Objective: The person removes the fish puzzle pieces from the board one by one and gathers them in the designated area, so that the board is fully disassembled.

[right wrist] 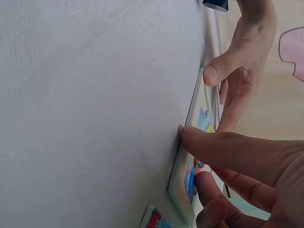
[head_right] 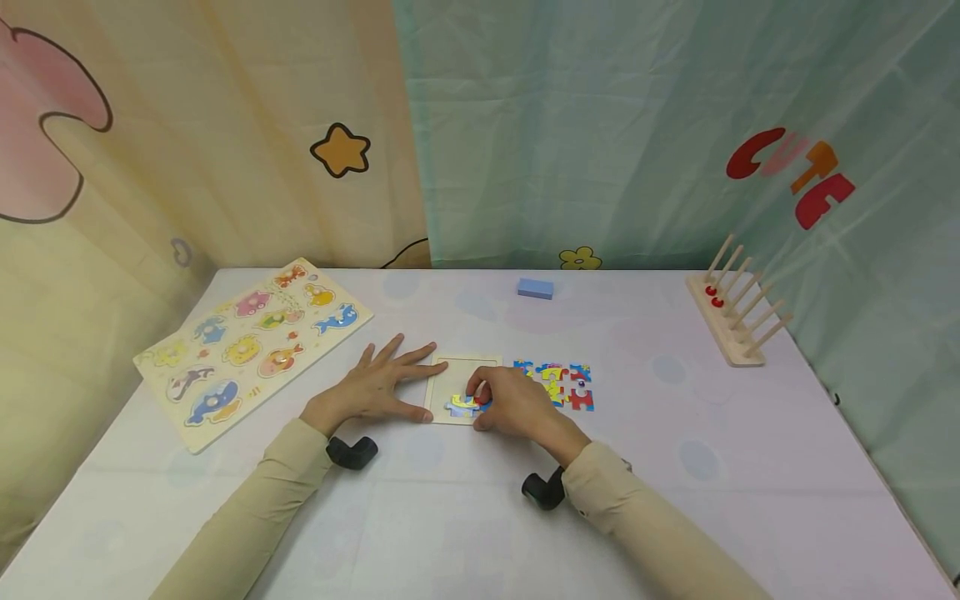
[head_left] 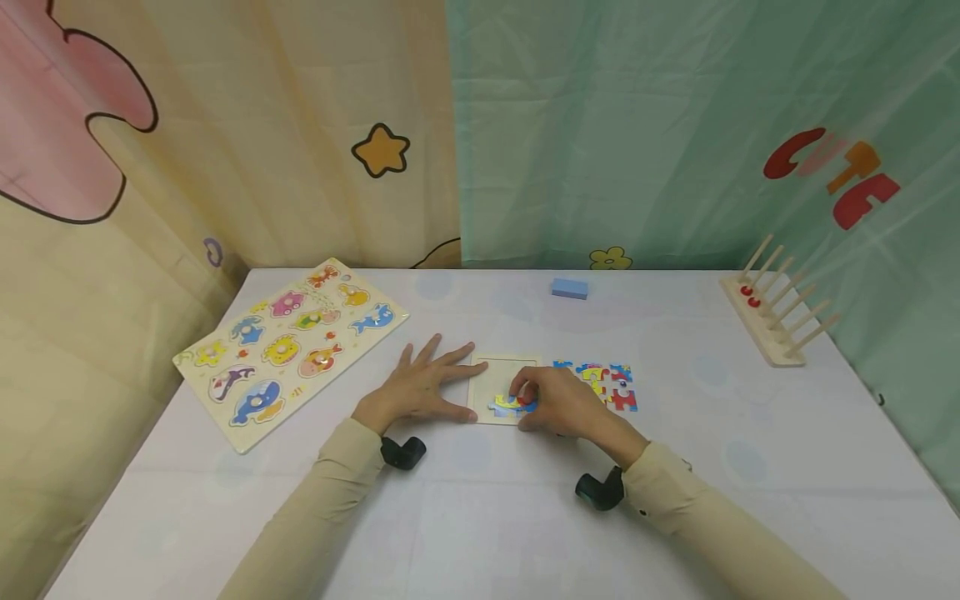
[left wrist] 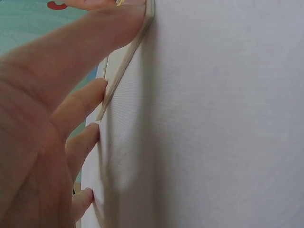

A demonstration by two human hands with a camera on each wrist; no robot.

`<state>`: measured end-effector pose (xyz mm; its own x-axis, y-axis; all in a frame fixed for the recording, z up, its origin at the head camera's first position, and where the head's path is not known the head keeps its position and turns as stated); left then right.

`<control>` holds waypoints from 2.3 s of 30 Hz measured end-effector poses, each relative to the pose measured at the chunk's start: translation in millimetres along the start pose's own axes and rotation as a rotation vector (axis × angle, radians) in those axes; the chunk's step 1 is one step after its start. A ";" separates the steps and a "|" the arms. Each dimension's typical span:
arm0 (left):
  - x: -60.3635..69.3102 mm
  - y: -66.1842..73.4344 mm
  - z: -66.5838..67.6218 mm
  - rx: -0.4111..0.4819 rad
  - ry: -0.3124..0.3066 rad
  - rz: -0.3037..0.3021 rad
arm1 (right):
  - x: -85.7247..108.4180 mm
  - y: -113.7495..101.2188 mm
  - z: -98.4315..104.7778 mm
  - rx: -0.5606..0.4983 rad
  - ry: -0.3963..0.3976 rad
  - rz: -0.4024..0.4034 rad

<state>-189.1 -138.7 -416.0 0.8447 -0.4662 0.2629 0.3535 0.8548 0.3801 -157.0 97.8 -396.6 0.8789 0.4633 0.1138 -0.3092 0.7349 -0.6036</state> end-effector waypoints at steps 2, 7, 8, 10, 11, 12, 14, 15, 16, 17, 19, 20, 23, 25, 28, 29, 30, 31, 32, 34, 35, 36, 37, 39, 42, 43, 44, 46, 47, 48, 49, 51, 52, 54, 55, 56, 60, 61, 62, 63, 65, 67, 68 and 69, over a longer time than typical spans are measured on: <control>-0.2 0.1 0.0 0.000 0.001 -0.002 | 1.0 -0.2 0.0 -0.009 0.010 0.000; 0.5 -0.1 0.1 0.009 0.001 -0.003 | 2.5 0.3 -1.3 -0.034 0.033 0.013; 0.6 0.0 0.1 0.010 0.001 -0.004 | 2.8 0.6 -1.7 -0.039 0.037 0.019; 0.8 0.1 0.0 0.011 0.001 -0.004 | 3.3 1.6 -2.1 -0.057 0.050 0.032; 0.8 0.1 -0.1 0.010 0.001 -0.003 | 3.5 2.0 -2.1 -0.072 0.058 0.037; 0.7 0.1 -0.1 0.009 0.001 -0.003 | 3.9 2.4 -2.0 -0.091 0.066 0.041; 0.5 0.1 0.0 0.003 0.001 -0.002 | 4.4 3.4 -1.8 -0.130 0.082 0.046; 0.4 0.1 0.0 -0.001 0.002 -0.002 | 4.6 4.1 -1.5 -0.151 0.091 0.050; 0.3 0.1 0.0 -0.006 0.002 -0.002 | 4.7 4.8 -1.5 -0.167 0.096 0.054; 0.2 0.1 0.0 -0.010 0.002 -0.001 | 4.7 5.4 -1.4 -0.183 0.101 0.058; 0.3 0.3 0.1 -0.014 0.004 -0.004 | 4.6 6.8 -1.7 -0.206 0.103 0.066; 0.4 0.4 0.2 -0.016 0.006 -0.005 | 4.5 7.4 -1.9 -0.216 0.102 0.070; 0.9 0.3 0.2 -0.013 0.007 -0.007 | 4.1 7.9 -1.6 -0.246 0.098 0.059; 1.1 0.3 0.2 -0.010 0.006 -0.008 | 3.6 7.8 -1.0 -0.257 0.100 0.039; 1.0 0.0 0.0 -0.009 0.004 -0.009 | 3.6 7.8 0.7 -0.276 0.106 0.007; 0.8 0.0 0.0 -0.008 0.004 -0.008 | 3.8 8.4 1.3 -0.283 0.108 -0.003; 0.7 -0.1 -0.1 -0.006 0.002 -0.008 | 4.3 8.9 2.0 -0.291 0.110 -0.012; 0.5 -0.2 -0.2 -0.006 0.001 -0.008 | 5.1 10.0 2.7 -0.301 0.110 -0.022; 0.4 -0.2 -0.2 -0.003 -0.001 -0.007 | 6.1 11.2 3.4 -0.316 0.112 -0.034; 0.0 -0.5 -0.3 -0.002 -0.005 -0.005 | 8.4 15.0 4.3 -0.343 0.114 -0.061; -0.2 -0.6 -0.4 -0.002 -0.006 -0.005 | 10.1 17.2 4.8 -0.352 0.116 -0.074; -0.4 -0.7 -0.6 -0.002 -0.007 -0.004 | 11.8 19.4 5.3 -0.362 0.117 -0.084; -0.6 -0.9 -0.7 -0.003 -0.008 -0.004 | 13.6 21.9 5.8 -0.369 0.120 -0.097; -1.0 -1.3 -1.0 -0.004 -0.010 -0.001 | 17.3 27.4 6.8 -0.377 0.123 -0.113; -1.0 -1.6 -1.2 -0.002 -0.009 -0.001 | 23.8 34.8 9.6 -0.380 0.126 -0.131; -0.9 -1.7 -1.1 -0.002 -0.009 -0.003 | 26.0 37.3 10.8 -0.376 0.130 -0.141; -0.7 -1.7 -1.1 -0.001 -0.008 -0.005 | 28.2 39.6 12.0 -0.376 0.134 -0.152; 0.1 -1.5 -0.7 0.001 -0.005 -0.009 | 33.0 43.3 15.2 -0.378 0.139 -0.176; 0.4 -1.6 -0.7 0.000 -0.004 -0.010 | 35.4 45.2 16.9 -0.370 0.144 -0.189; 0.5 -1.6 -0.6 -0.001 -0.004 -0.011 | 37.8 47.2 18.4 -0.374 0.147 -0.203; 0.7 -1.6 -0.5 -0.001 -0.004 -0.011 | 40.4 49.2 19.9 -0.375 0.149 -0.209; 0.9 -1.5 -0.3 -0.001 -0.006 -0.011 | 45.9 53.4 22.8 -0.375 0.150 -0.221; 1.0 -1.5 -0.2 -0.002 -0.007 -0.009 | 48.9 55.5 24.2 -0.370 0.154 -0.224; 0.8 -1.5 0.0 -0.003 -0.008 -0.009 | 54.7 59.9 26.7 -0.366 0.158 -0.236; 0.8 -1.4 0.1 -0.002 -0.009 -0.008 | 57.6 62.4 27.9 -0.357 0.162 -0.245; 0.7 -1.5 0.0 -0.003 -0.009 -0.007 | 60.2 64.9 29.0 -0.355 0.165 -0.257; 0.2 -1.9 -0.4 0.000 -0.010 -0.003 | 70.0 73.6 32.1 -0.348 0.167 -0.298; 0.0 -2.0 -0.6 0.001 -0.009 -0.002 | 72.0 75.3 32.7 -0.349 0.168 -0.303; 0.0 -2.1 -0.8 0.001 -0.010 -0.001 | 73.9 76.9 33.1 -0.352 0.166 -0.301; -0.1 -2.2 -0.9 0.001 -0.009 0.000 | 75.6 78.5 33.3 -0.355 0.166 -0.304; -0.3 -2.3 -1.0 0.000 -0.009 0.001 | 78.3 81.4 33.6 -0.362 0.165 -0.309; -0.4 -2.3 -1.0 -0.001 -0.010 0.003 | 80.5 83.3 34.3 -0.371 0.164 -0.309; -0.5 -2.3 -1.0 -0.002 -0.010 0.005 | 81.4 84.1 34.3 -0.375 0.164 -0.314; -0.5 -2.2 -0.9 -0.002 -0.011 0.006 | 82.2 84.4 34.5 -0.378 0.164 -0.317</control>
<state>-189.9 -140.1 -417.8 0.8424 -0.4637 0.2745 0.3494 0.8578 0.3769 -123.5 215.0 -410.9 0.9629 0.1407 0.2303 0.1077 0.5821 -0.8060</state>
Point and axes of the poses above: each hand's wrist, its own x-axis away from the middle knuckle, its own z-axis out of the back of the hand, y = z × x, the point moved 1 cm from there along -x, towards the middle knuckle, and after that the axes turned 6 degrees about z, right-handed, at the moved point
